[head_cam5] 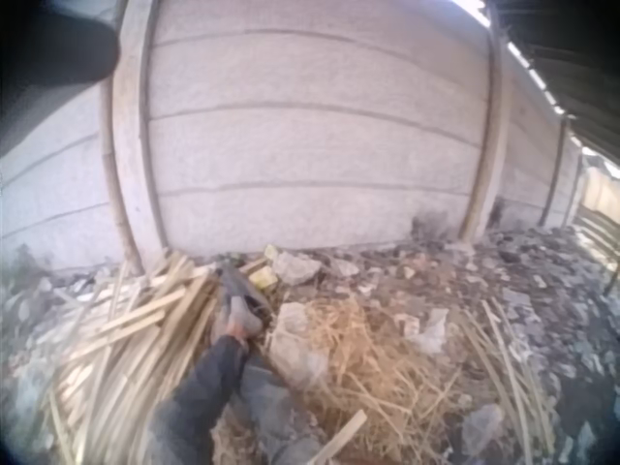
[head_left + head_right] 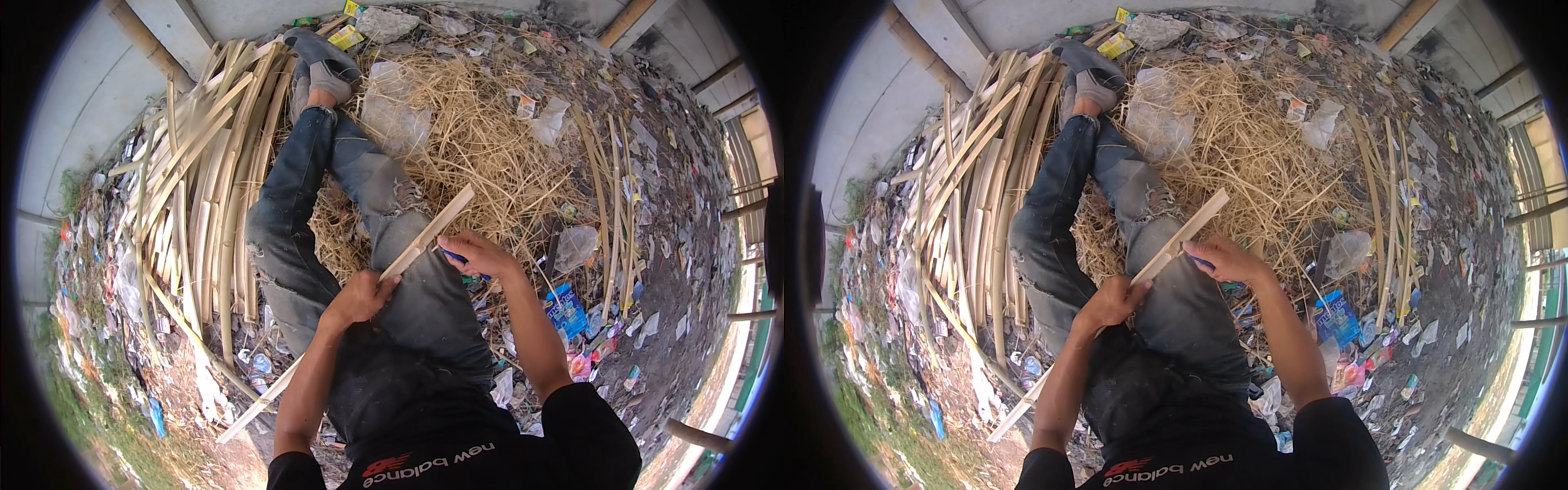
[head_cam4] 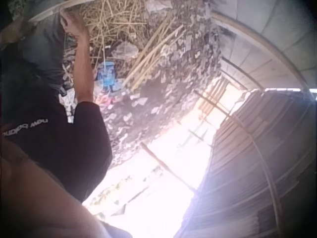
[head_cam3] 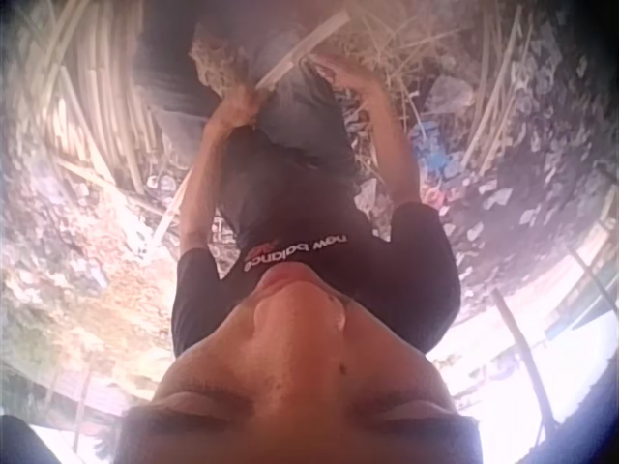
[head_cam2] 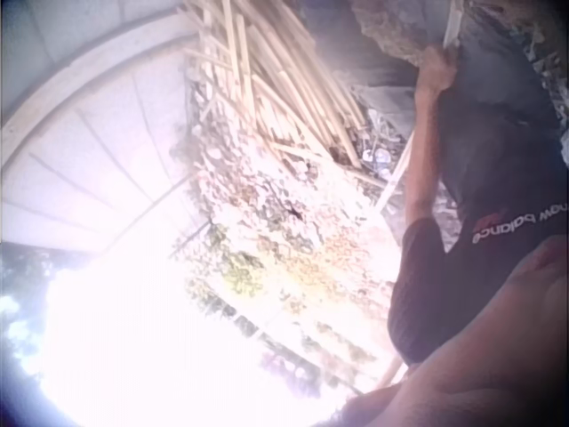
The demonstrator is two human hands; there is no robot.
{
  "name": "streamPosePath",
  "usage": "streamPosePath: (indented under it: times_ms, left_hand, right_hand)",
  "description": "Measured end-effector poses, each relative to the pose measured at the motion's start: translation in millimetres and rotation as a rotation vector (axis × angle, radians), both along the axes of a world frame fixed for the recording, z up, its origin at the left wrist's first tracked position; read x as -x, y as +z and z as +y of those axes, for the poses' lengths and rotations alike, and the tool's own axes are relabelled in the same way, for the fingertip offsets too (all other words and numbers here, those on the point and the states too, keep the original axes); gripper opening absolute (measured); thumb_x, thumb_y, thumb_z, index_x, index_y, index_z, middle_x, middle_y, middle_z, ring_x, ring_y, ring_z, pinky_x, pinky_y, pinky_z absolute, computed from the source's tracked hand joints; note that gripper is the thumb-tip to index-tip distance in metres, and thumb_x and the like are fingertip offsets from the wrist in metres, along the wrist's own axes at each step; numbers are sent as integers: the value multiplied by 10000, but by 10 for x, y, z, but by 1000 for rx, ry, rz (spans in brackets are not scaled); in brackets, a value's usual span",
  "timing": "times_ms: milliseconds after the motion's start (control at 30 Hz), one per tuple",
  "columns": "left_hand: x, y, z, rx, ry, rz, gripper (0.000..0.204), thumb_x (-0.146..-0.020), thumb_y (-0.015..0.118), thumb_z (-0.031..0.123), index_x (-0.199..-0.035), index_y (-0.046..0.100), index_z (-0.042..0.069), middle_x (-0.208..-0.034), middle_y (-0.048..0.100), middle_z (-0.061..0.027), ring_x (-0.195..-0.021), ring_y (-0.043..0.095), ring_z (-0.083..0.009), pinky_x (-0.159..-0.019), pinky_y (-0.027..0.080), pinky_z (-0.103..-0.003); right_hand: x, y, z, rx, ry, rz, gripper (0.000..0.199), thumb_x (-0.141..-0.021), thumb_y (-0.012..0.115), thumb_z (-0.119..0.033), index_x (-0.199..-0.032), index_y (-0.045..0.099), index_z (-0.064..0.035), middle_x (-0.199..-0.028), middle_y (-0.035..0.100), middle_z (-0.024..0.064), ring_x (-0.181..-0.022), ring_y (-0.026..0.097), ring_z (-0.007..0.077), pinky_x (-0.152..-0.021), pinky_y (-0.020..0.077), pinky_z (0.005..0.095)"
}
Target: The person sits on the ground and uses a utility knife to shave a long bamboo stick. They hold the stick with their left hand and scrape the surface with the knife in their right hand, removing thin strips of wood.
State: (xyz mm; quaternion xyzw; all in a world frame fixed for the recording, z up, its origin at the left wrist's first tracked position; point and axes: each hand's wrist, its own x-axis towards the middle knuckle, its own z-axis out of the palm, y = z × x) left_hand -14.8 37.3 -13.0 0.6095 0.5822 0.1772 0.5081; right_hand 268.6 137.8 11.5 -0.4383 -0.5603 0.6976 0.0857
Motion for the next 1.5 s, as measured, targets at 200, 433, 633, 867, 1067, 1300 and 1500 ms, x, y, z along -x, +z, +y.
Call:
streamPosePath:
  times_ms: [200, 433, 633, 867, 1067, 1300, 1500]
  left_hand:
    - [0, 17, 3, -72, -37, 98, 574, -1033, 603, 404, -747, 669, -90, -613, 634, -215, -594, 659, -313, -617, 493, -447]
    - [-23, 49, -13, -106, -9, 105, 564, -1026, 618, 385, -752, 644, -107, -647, 603, -289, -622, 632, -418, -621, 463, -503]
    - [-92, 99, 67, -78, -5, 127, 535, -1032, 608, 360, -783, 666, -110, -730, 625, -349, -762, 643, -528, -696, 484, -557]
    - [-91, 71, -24, -144, 7, 154, 534, -1038, 601, 368, -784, 668, -97, -753, 634, -348, -776, 639, -531, -707, 491, -577]
    - [-141, -225, -191, -434, 30, 312, 479, -1025, 623, 390, -797, 656, -31, -749, 643, -295, -743, 645, -506, -685, 520, -571]
    - [-247, -23, -240, -401, 84, 404, 428, -1014, 653, 338, -797, 635, -30, -707, 631, -288, -705, 647, -497, -643, 524, -572]
    - [-221, 107, -283, -343, 69, 469, 436, -1029, 613, 382, -814, 650, 4, -679, 654, -273, -674, 669, -500, -610, 559, -554]
  right_hand:
    - [-71, -53, 6, -568, -513, -272, 568, -1118, 396, -472, -943, 656, 2, -647, 547, 77, -582, 543, 249, -606, 435, 376]
    - [324, 27, -397, -874, -12, -548, 530, -1070, 499, -488, -1003, 638, 18, -735, 676, 248, -722, 678, 464, -679, 516, 551]
    - [267, -49, -121, -861, -95, -663, 561, -1070, 472, -538, -1054, 694, -24, -767, 693, 237, -751, 680, 463, -690, 528, 540]
    - [-103, 14, 249, -783, -385, -590, 535, -1082, 470, -508, -986, 698, -34, -691, 669, 228, -662, 679, 441, -634, 530, 528]
    - [260, -54, -258, -975, 62, -648, 542, -1081, 473, -508, -944, 692, -31, -701, 675, 217, -676, 677, 440, -631, 533, 516]
    - [62, 77, -103, -824, -127, -636, 571, -1070, 475, -532, -930, 681, -18, -701, 668, 234, -708, 684, 447, -650, 529, 539]
    - [-247, -67, 183, -763, -320, -699, 585, -1078, 468, -527, -922, 673, -2, -659, 634, 221, -647, 641, 445, -633, 497, 529]
